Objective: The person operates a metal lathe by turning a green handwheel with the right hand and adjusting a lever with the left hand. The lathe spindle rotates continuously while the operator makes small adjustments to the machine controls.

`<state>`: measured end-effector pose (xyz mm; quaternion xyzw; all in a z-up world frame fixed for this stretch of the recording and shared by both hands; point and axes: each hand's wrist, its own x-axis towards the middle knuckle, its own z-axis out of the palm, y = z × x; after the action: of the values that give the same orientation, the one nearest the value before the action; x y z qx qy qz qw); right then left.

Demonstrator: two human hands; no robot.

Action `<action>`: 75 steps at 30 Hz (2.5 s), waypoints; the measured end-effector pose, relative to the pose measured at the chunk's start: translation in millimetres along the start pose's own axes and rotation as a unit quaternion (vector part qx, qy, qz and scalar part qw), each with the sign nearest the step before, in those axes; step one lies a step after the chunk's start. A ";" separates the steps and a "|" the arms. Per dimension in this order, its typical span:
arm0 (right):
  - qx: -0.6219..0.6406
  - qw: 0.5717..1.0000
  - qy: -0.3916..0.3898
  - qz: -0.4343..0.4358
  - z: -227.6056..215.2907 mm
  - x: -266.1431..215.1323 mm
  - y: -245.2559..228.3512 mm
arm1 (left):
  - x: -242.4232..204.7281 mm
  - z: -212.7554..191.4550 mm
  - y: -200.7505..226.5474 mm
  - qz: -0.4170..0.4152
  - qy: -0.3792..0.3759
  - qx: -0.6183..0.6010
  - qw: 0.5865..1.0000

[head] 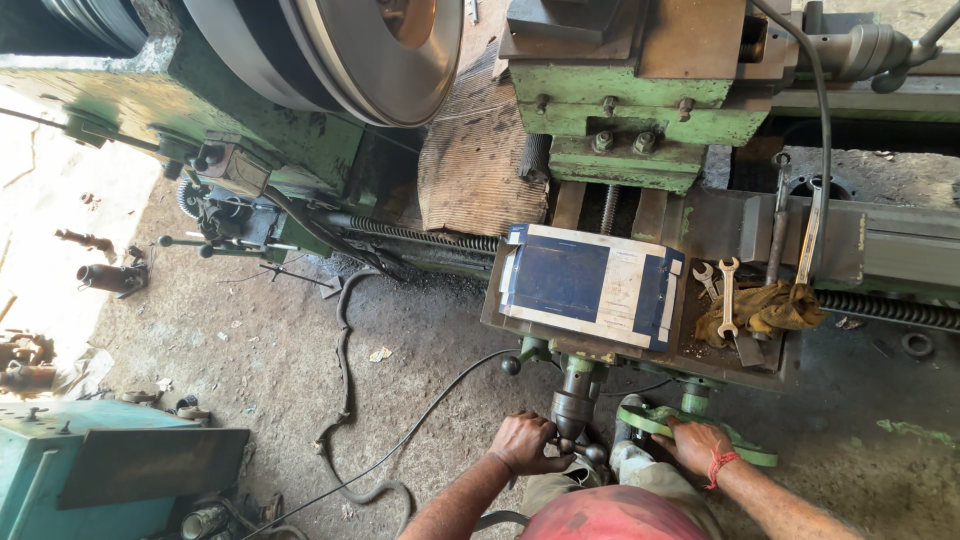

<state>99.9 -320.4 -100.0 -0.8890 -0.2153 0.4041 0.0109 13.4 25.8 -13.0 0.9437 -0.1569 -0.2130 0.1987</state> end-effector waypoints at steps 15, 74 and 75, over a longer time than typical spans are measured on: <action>0.012 1.000 0.001 0.005 -0.4 -0.5 -1.5 | 8.6 35.7 -18.9 0.004 -0.004 0.009 1.000; 0.029 0.999 0.022 -0.005 -12.3 -5.3 -7.2 | 26.9 87.5 -28.0 -0.021 0.074 -0.074 0.994; 0.032 0.999 0.022 -0.007 -12.5 -5.0 -7.3 | 26.6 87.7 -25.1 -0.046 0.066 -0.061 0.995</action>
<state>103.3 -313.8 -86.6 -0.8953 -0.2080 0.3911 0.0468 0.8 10.6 -105.9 0.9480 -0.0865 -0.1684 0.2557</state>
